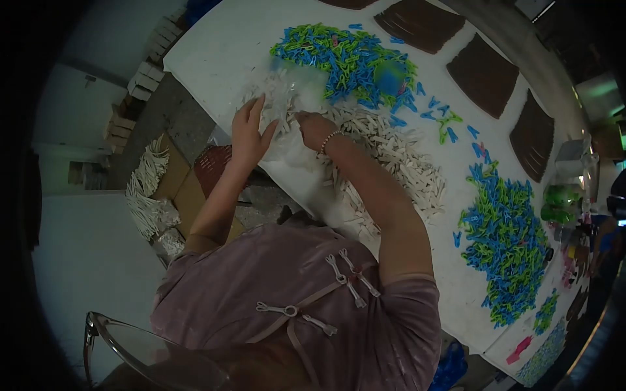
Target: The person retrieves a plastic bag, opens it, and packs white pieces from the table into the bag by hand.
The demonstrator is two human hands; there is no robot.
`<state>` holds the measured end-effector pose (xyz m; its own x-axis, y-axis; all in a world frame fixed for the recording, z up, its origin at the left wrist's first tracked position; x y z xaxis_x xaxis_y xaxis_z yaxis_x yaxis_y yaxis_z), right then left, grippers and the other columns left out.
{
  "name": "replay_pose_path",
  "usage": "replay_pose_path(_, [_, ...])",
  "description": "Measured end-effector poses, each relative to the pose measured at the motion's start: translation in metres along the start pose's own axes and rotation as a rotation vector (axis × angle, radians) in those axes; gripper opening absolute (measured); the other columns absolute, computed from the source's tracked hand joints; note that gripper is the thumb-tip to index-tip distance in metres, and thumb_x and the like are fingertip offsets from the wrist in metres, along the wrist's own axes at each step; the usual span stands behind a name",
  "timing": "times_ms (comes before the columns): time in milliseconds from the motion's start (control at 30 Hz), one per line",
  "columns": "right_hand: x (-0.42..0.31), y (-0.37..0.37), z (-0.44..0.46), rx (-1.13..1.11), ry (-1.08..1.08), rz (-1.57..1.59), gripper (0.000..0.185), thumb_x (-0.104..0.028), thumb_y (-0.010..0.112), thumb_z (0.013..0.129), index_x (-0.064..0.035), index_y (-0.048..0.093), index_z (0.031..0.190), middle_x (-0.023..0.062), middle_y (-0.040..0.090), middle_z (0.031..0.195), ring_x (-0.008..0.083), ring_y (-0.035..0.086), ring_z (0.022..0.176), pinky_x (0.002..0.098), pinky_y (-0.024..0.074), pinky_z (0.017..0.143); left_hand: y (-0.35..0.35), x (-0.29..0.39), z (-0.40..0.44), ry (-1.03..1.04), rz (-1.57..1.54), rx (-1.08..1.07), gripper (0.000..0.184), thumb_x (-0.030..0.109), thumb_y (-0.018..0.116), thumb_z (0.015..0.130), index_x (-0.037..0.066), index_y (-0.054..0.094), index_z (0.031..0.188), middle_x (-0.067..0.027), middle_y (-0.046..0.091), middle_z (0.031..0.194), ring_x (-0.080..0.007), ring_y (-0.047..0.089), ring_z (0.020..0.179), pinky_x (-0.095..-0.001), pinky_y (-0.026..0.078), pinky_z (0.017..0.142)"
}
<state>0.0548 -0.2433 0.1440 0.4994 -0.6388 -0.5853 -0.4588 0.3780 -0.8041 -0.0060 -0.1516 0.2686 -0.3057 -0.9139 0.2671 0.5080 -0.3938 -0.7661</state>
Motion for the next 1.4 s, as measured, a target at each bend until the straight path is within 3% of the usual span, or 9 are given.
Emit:
replay_pose_path(200, [0.056,-0.018,0.06,0.165,-0.042,-0.429,0.045,-0.013,0.049,0.085,-0.0046,0.042,0.129,0.0175,0.044,0.132,0.0313,0.049,0.114,0.0399,0.0402,0.096,0.117,0.045,-0.089,-0.049,-0.447,-0.472,0.056,0.017,0.066,0.079,0.003,0.041,0.127,-0.0223,0.046,0.119,-0.0382,0.048,0.109,-0.0403,0.042,0.089])
replay_pose_path(300, [0.094,-0.04,0.039,0.109,0.073,-0.106,0.041,-0.022,0.048,0.089,-0.0039,0.047,0.125,0.0179,0.047,0.128,0.034,0.05,0.112,0.0407,0.0414,0.095,0.164,0.028,-0.107,-0.166,-0.557,-0.543,0.064,0.017,0.067,0.08,0.001,0.034,0.131,-0.0231,0.037,0.13,-0.0371,0.041,0.118,-0.0376,0.039,0.094])
replay_pose_path(467, [0.186,-0.077,-0.155,0.622,0.358,0.117,0.054,-0.038,0.064,0.079,0.0027,0.055,0.113,0.0232,0.055,0.115,0.0366,0.054,0.104,0.0434,0.0438,0.088,0.231,0.013,-0.13,-0.377,-0.836,-0.556,0.096,0.046,0.073,0.069,0.001,0.024,0.139,-0.0254,0.028,0.138,-0.0368,0.032,0.127,-0.0409,0.031,0.102])
replay_pose_path(567, [0.214,-0.073,-0.322,0.922,0.704,-0.032,0.061,-0.037,0.071,0.073,0.0089,0.054,0.11,0.0266,0.055,0.11,0.0385,0.052,0.103,0.0448,0.0406,0.089,0.256,0.004,-0.126,-0.333,-0.282,-0.632,0.116,0.068,0.066,0.06,0.007,0.013,0.143,-0.0238,0.012,0.146,-0.0366,0.01,0.136,-0.054,0.007,0.106])
replay_pose_path(700, [0.246,0.005,-0.421,0.905,0.992,0.122,0.081,-0.042,0.07,0.074,0.0144,0.038,0.124,0.0313,0.046,0.122,0.0397,0.046,0.114,0.0434,0.0371,0.096,0.273,0.006,-0.112,-0.495,-0.317,-0.648,0.118,0.07,0.066,0.057,0.012,0.012,0.144,-0.0212,0.006,0.148,-0.0361,0.006,0.137,-0.0526,0.003,0.107])
replay_pose_path(967, [0.271,0.051,-0.35,0.944,0.858,0.812,0.097,-0.047,0.074,0.069,0.0128,0.03,0.131,0.0281,0.043,0.127,0.0326,0.042,0.121,0.0376,0.0339,0.1,0.28,0.049,-0.108,-0.4,-0.406,-0.78,0.119,0.069,0.068,0.055,0.014,0.013,0.144,-0.0257,0.018,0.142,-0.0427,0.018,0.132,-0.0529,0.015,0.105])
replay_pose_path(1067, [0.231,0.016,-0.335,0.802,1.221,0.316,0.099,-0.048,0.077,0.064,0.0126,0.034,0.129,0.0291,0.045,0.125,0.0343,0.045,0.117,0.0388,0.0353,0.099,0.277,0.064,-0.105,-0.395,-0.426,-0.828,0.119,0.067,0.071,0.054,0.015,0.014,0.144,-0.0285,0.021,0.139,-0.046,0.019,0.13,-0.0537,0.022,0.103])
replay_pose_path(1133, [0.238,0.019,-0.325,0.858,1.116,0.332,0.106,-0.06,0.074,0.057,0.0024,0.035,0.133,0.027,0.043,0.121,0.0374,0.046,0.112,0.0433,0.0402,0.093,0.278,0.074,-0.104,-0.374,-0.49,-0.824,0.119,0.065,0.073,0.053,0.015,0.014,0.144,-0.0299,0.022,0.138,-0.0474,0.019,0.129,-0.0541,0.025,0.102])
replay_pose_path(1400, [0.232,0.017,-0.281,0.803,0.599,0.608,0.089,-0.034,0.075,0.071,0.0028,0.028,0.137,0.0242,0.031,0.134,0.0336,0.037,0.122,0.0412,0.0342,0.099,0.278,0.125,-0.1,-0.323,-0.84,-0.855,0.118,0.058,0.077,0.054,0.019,0.012,0.144,-0.0335,0.014,0.137,-0.0498,0.02,0.128,-0.0522,0.027,0.101])
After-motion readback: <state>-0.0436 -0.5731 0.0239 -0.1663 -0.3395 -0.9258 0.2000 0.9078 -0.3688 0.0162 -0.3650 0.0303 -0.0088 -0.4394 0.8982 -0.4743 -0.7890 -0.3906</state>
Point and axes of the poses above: each hand's wrist, its own z-axis towards the middle knuckle, its own y-axis out of the palm, x = y × z, the point moved 10 cm from there along z, towards the middle knuckle
